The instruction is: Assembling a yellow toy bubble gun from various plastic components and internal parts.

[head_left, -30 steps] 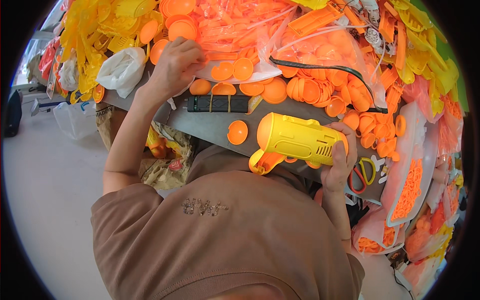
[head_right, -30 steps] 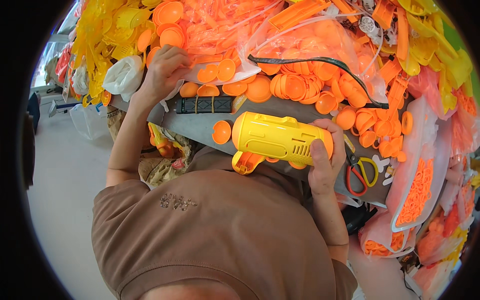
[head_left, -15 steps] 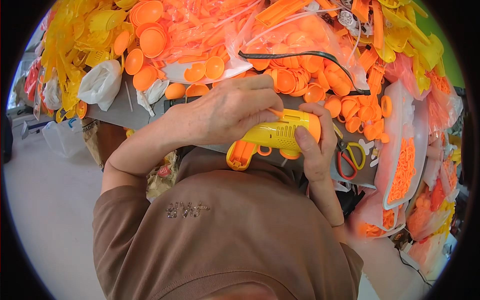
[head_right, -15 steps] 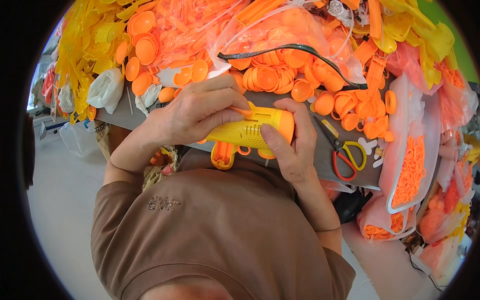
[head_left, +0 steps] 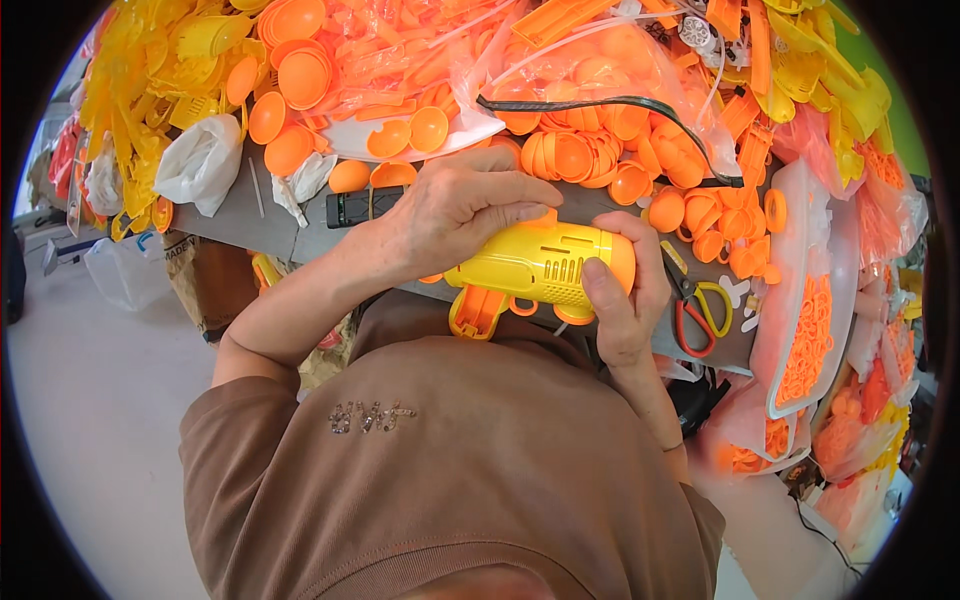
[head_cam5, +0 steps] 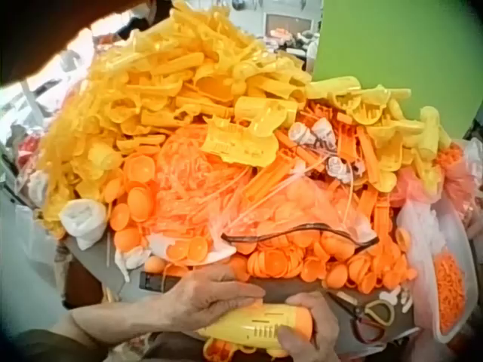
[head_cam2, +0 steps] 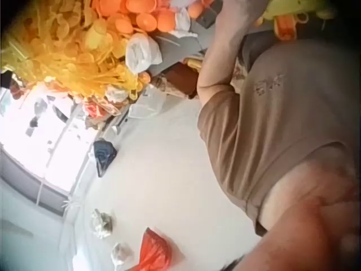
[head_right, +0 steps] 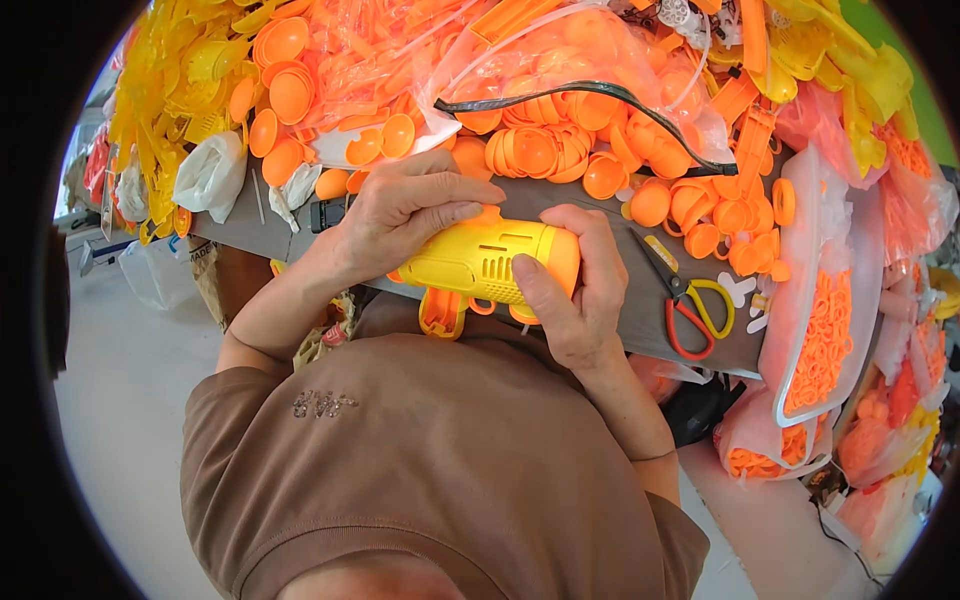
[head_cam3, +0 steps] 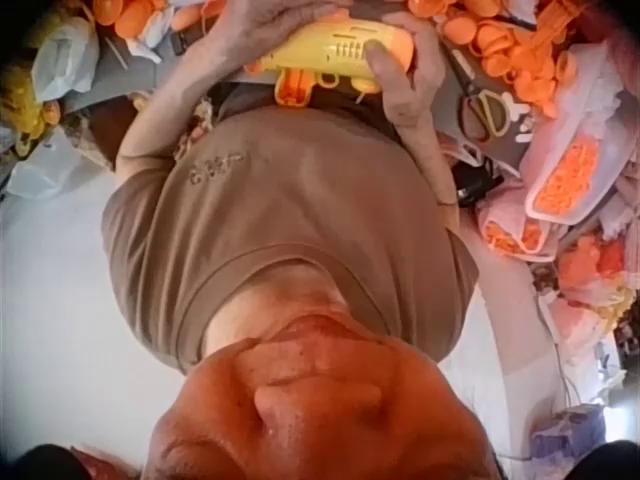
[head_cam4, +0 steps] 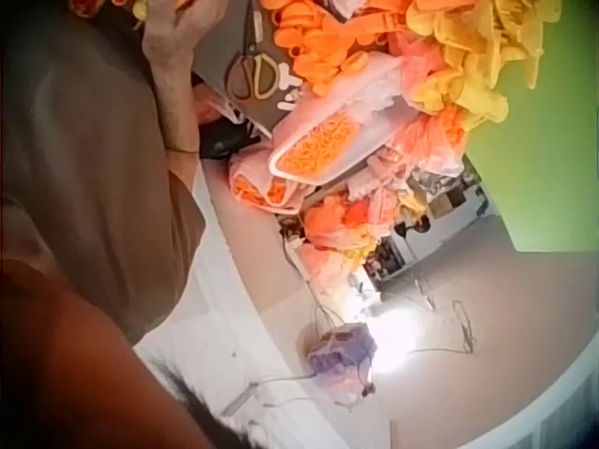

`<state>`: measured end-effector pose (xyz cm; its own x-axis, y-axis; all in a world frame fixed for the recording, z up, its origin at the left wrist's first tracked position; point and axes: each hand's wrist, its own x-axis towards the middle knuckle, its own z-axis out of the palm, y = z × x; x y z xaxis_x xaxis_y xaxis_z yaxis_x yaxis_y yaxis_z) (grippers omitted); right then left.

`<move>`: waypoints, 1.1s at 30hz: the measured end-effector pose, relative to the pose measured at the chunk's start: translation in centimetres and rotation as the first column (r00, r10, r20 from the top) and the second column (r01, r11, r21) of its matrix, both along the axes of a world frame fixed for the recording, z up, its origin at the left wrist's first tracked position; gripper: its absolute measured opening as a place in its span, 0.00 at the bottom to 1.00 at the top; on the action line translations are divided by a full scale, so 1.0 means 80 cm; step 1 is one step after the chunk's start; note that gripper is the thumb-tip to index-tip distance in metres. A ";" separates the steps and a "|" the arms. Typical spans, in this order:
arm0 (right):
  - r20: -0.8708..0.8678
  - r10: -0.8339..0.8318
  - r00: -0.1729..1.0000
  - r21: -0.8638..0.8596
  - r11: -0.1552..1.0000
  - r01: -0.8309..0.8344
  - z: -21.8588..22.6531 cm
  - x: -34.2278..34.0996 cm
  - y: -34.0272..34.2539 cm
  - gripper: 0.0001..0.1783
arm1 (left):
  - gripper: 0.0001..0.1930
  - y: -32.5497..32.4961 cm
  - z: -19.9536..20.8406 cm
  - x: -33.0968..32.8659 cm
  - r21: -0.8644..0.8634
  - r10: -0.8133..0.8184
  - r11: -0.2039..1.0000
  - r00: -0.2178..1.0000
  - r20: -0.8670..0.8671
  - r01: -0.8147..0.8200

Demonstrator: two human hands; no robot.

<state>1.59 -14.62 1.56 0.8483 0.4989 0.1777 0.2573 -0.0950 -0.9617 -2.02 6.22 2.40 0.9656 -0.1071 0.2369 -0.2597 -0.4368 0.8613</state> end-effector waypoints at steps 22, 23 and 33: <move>0.093 -0.056 0.994 0.086 0.995 0.048 -0.029 -0.008 -0.001 0.13 | 0.37 -0.028 -0.020 -0.030 0.279 -0.087 0.960 0.984 0.158 0.040; 0.092 -0.055 0.994 0.086 0.995 0.047 -0.028 -0.008 -0.002 0.13 | 0.40 -0.028 -0.022 -0.031 0.284 -0.086 0.958 0.987 0.139 0.043; -0.016 -0.194 0.981 -0.088 0.977 0.192 -0.042 0.009 -0.044 0.16 | 0.31 0.037 0.003 -0.049 0.152 0.197 0.959 0.950 0.242 -0.238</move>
<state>2.31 -18.10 -1.79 0.9335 0.3380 0.1200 0.2032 -0.2228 -0.9534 -5.91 9.21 2.61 0.8950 0.0398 0.4443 -0.3169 -0.6443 0.6960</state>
